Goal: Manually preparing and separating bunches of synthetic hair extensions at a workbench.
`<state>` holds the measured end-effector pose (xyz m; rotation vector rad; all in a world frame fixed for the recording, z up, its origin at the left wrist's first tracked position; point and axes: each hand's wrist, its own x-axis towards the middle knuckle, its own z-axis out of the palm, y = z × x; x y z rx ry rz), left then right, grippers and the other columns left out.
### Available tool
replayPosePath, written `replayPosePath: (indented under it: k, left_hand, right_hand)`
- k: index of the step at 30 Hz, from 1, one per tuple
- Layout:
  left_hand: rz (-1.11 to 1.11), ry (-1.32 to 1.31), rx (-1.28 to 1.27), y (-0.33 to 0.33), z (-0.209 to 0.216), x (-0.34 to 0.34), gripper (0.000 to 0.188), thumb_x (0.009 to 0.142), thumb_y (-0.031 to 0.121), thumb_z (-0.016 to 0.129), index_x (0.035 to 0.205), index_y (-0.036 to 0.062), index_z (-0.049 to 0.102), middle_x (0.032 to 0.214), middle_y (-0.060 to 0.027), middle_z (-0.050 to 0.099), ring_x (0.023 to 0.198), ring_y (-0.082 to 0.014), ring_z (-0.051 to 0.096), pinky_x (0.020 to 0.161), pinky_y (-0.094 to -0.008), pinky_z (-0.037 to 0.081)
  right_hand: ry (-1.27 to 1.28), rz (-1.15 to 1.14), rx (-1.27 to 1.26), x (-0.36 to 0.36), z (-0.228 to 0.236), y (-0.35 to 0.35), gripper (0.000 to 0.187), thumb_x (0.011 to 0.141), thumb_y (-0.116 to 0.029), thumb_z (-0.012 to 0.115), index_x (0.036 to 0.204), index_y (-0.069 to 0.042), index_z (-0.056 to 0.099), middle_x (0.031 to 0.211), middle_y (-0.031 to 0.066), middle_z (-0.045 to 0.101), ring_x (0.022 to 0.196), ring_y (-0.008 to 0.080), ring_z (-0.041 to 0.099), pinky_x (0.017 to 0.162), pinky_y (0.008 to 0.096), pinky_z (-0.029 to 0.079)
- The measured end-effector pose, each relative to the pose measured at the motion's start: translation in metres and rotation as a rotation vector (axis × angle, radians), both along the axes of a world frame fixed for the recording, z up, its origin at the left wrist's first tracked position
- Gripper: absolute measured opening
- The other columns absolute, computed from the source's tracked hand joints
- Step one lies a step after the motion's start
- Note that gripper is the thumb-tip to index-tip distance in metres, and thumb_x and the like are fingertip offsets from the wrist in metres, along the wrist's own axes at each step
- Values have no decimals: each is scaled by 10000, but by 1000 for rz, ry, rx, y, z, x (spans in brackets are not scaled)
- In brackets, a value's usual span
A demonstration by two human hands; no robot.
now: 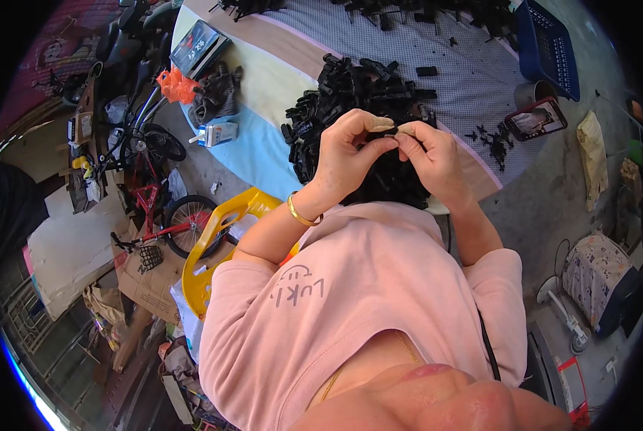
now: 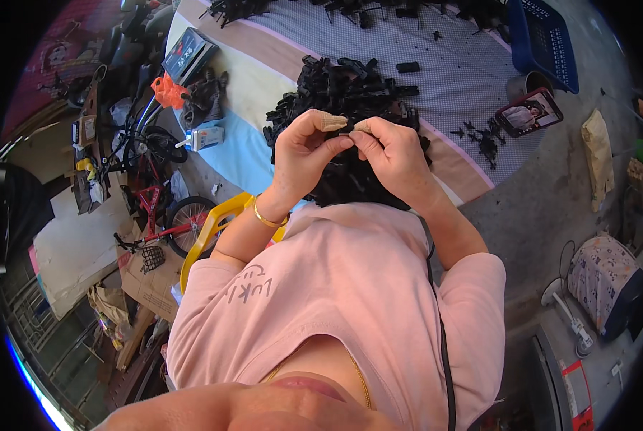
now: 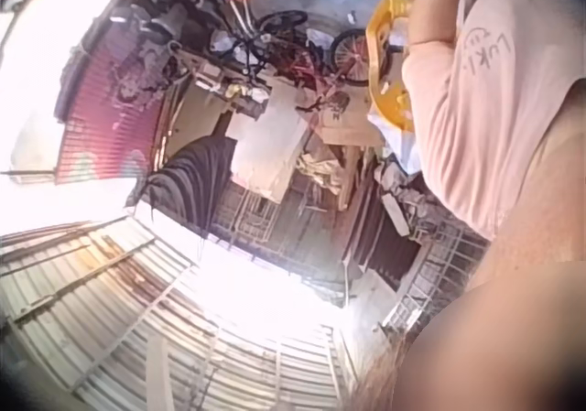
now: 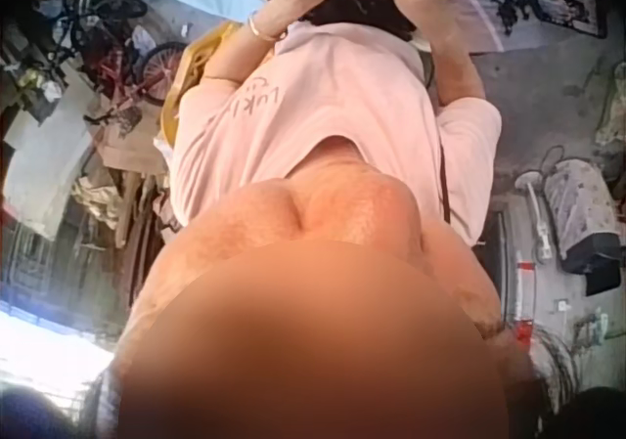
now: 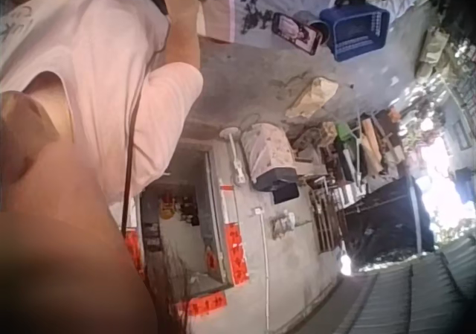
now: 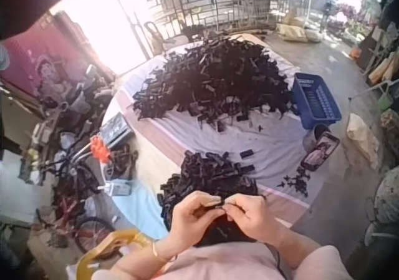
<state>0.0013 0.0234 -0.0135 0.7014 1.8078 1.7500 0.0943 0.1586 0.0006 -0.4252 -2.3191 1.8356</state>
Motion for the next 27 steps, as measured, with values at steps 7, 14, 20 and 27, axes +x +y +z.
replayPosePath:
  k: [7, 14, 20, 27]
  left_hand:
    - [28, 487, -91, -4, -2, -6, 195, 657, -7, 703, 828, 12, 611, 778, -78, 582, 668, -192, 596, 573, -265, 486]
    - [45, 509, -301, -9, -5, -16, 220, 667, 9, 701, 868, 34, 613, 874, -87, 626, 739, -225, 590, 672, -269, 484]
    - [-150, 666, -295, -11, -11, -15, 213, 654, -4, 651, 855, 66, 631, 866, -58, 619, 824, -242, 543, 748, -330, 454]
    - [-169, 574, -307, -13, -8, -15, 210, 652, -37, 607, 837, 57, 638, 874, -58, 618, 810, -244, 539, 732, -324, 458]
  right_hand:
    - [-154, 97, -207, -15, -23, 12, 136, 832, -111, 564, 838, 18, 608, 615, 19, 562, 564, 63, 508, 514, 220, 405]
    - [-136, -8, 273, -107, -88, 95, 292, 733, -241, 667, 929, -28, 631, 746, 43, 627, 699, 120, 588, 629, 245, 463]
    - [-270, -333, 870, -188, -147, 110, 345, 744, -356, 650, 847, -29, 614, 822, 162, 643, 762, 314, 628, 673, 397, 500]
    - [-367, -299, 945, -214, -171, 111, 232, 765, -187, 564, 921, -19, 595, 887, 178, 638, 843, 338, 622, 710, 418, 506]
